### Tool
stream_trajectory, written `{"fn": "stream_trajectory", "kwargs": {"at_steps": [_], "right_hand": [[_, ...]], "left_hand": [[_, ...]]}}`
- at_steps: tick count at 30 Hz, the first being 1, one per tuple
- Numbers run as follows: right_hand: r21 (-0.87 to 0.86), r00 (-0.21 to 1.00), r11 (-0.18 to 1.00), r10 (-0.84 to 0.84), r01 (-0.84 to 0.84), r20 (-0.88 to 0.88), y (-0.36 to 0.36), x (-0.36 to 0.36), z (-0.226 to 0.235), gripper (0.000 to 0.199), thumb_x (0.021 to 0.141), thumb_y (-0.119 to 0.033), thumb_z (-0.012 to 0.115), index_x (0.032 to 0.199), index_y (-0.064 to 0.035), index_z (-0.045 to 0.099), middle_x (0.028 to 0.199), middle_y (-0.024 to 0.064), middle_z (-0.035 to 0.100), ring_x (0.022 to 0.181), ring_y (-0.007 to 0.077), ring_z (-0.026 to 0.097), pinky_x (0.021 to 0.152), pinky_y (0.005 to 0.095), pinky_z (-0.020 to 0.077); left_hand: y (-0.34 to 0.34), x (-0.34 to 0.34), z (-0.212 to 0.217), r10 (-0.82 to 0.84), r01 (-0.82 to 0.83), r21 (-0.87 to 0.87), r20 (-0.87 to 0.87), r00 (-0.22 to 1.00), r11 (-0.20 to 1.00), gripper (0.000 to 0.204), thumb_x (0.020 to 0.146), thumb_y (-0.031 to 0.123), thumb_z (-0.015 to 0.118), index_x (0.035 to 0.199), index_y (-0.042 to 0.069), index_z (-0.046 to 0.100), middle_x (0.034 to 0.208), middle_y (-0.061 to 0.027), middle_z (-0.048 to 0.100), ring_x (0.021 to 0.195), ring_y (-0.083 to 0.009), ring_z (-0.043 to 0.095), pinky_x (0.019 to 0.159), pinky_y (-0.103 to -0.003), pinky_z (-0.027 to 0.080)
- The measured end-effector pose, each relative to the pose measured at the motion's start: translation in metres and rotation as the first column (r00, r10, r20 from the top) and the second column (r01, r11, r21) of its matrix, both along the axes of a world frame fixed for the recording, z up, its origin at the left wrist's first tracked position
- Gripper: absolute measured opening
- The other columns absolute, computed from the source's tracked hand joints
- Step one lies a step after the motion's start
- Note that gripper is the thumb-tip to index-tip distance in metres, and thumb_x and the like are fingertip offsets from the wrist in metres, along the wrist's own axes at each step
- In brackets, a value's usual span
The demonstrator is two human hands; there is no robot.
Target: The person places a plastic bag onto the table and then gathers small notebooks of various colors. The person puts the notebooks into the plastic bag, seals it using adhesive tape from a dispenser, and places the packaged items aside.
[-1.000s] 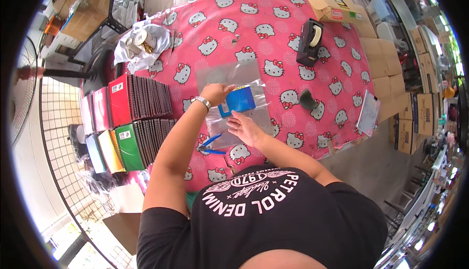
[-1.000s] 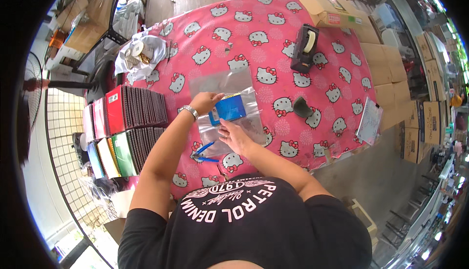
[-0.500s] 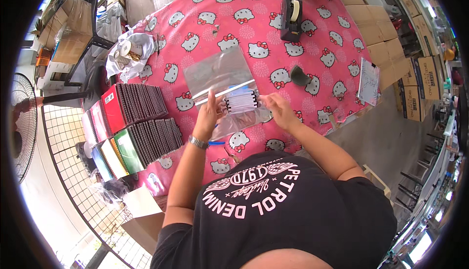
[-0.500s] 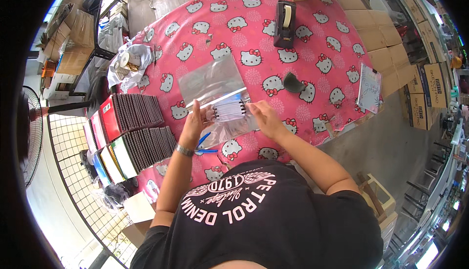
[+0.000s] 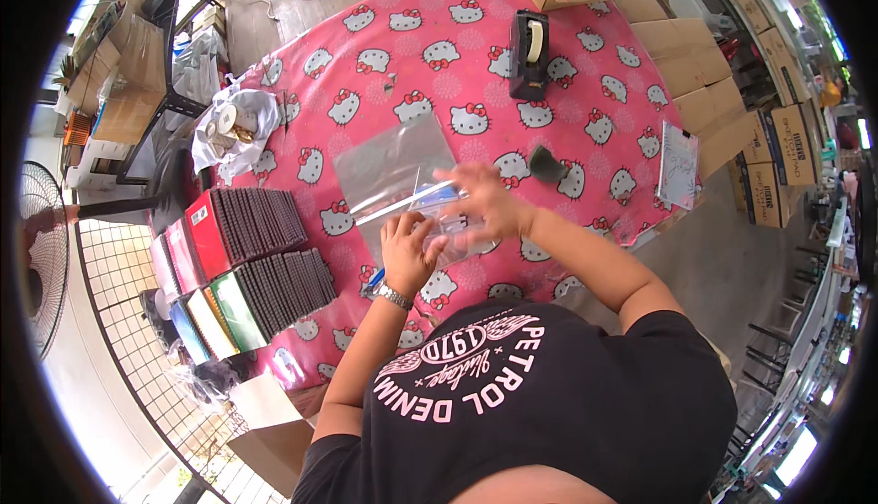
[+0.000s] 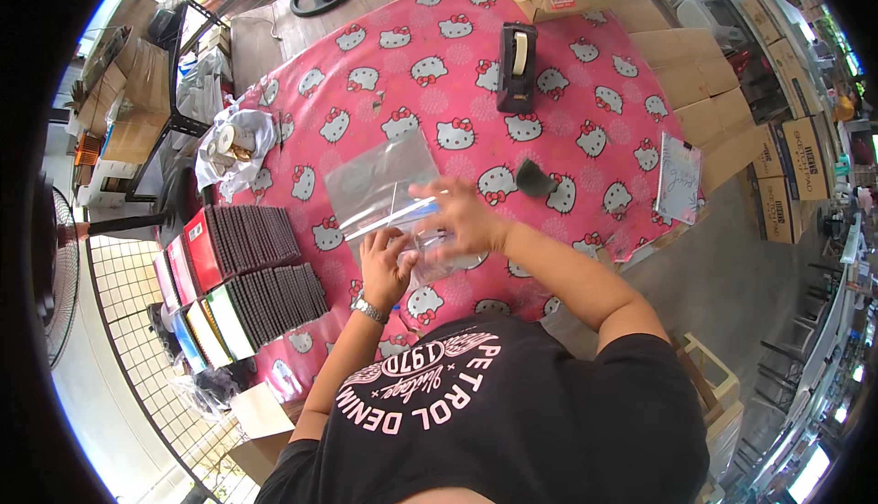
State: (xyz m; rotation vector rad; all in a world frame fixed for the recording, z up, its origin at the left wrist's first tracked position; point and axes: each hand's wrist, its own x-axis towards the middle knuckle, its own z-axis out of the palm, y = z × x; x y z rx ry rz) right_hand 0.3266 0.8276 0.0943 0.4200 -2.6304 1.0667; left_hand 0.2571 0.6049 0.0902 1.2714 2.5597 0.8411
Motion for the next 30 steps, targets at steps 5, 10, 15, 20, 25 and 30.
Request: {"fn": "stream_trajectory", "kwargs": {"at_steps": [5, 10, 15, 20, 25, 30], "right_hand": [[-0.324, 0.283, 0.175, -0.902, 0.930, 0.326, 0.165, -0.071, -0.060, 0.029, 0.086, -0.027, 0.067, 0.093, 0.0018, 0.067, 0.083, 0.0164, 0.069, 0.080, 0.0264, 0.067, 0.071, 0.0343, 0.0513], [-0.449, 0.392, 0.041, -0.562, 0.892, 0.728, 0.195, -0.080, -0.097, 0.022, 0.086, -0.022, 0.071, 0.094, -0.0021, 0.065, 0.074, 0.0020, 0.060, 0.068, 0.0132, 0.059, 0.065, 0.0256, 0.0511], [-0.678, 0.493, -0.073, -0.630, 0.731, 0.600, 0.161, -0.062, -0.097, 0.010, 0.095, -0.012, 0.059, 0.089, -0.0039, 0.057, 0.083, 0.0027, 0.056, 0.069, 0.0095, 0.054, 0.061, 0.0229, 0.0492], [-0.645, 0.757, -0.490, 0.048, 0.586, 0.652, 0.175, -0.046, -0.135, 0.009, 0.088, 0.002, 0.051, 0.087, -0.0065, 0.052, 0.072, 0.0014, 0.049, 0.055, 0.0079, 0.043, 0.047, 0.0196, 0.0353], [-0.630, 0.646, 0.557, 0.205, 0.541, 0.735, 0.032, -0.056, -0.015, 0.008, 0.086, -0.014, 0.063, 0.085, -0.0055, 0.061, 0.072, 0.0028, 0.062, 0.056, 0.0132, 0.056, 0.051, 0.0284, 0.0450], [0.099, 0.767, 0.956, -0.282, 0.277, 0.577, -0.021, -0.031, 0.010, 0.020, 0.077, -0.020, 0.071, 0.078, -0.0021, 0.063, 0.075, 0.0160, 0.065, 0.071, 0.0340, 0.064, 0.068, 0.0445, 0.0492]], "left_hand": [[0.012, 0.017, -0.001, -0.068, 0.064, -0.068, -0.047, 0.997, 0.996, 0.057, 0.084, 0.053, 0.061, 0.110, 0.002, 0.065, 0.120, -0.0148, 0.057, 0.118, -0.0354, 0.047, 0.100, -0.047, 0.039], [0.005, 0.036, -0.002, -0.073, 0.059, -0.124, -0.114, 0.991, 0.991, 0.069, 0.080, 0.052, 0.065, 0.133, 0.010, 0.052, 0.134, -0.0240, 0.047, 0.129, -0.0423, 0.040, 0.107, -0.050, 0.035], [0.008, 0.037, -0.009, -0.110, 0.099, -0.098, -0.119, 0.987, 0.990, 0.075, 0.073, 0.044, 0.076, 0.139, 0.022, 0.047, 0.136, -0.0267, 0.043, 0.132, -0.0447, 0.036, 0.109, -0.053, 0.033], [0.018, 0.036, -0.011, -0.132, 0.129, -0.040, -0.071, 0.989, 0.991, 0.074, 0.071, 0.033, 0.078, 0.138, 0.021, 0.049, 0.137, -0.0270, 0.040, 0.131, -0.0456, 0.037, 0.110, -0.053, 0.033], [0.004, 0.038, -0.018, -0.052, 0.051, -0.017, -0.042, 0.998, 0.999, 0.072, 0.069, 0.027, 0.078, 0.135, 0.020, 0.051, 0.136, -0.0267, 0.036, 0.129, -0.0464, 0.038, 0.108, -0.052, 0.036], [0.007, 0.043, -0.011, -0.047, 0.048, -0.064, 0.020, 0.999, 0.997, 0.061, 0.074, 0.022, 0.073, 0.132, 0.017, 0.054, 0.138, -0.0287, 0.032, 0.128, -0.0462, 0.039, 0.107, -0.049, 0.038]]}}
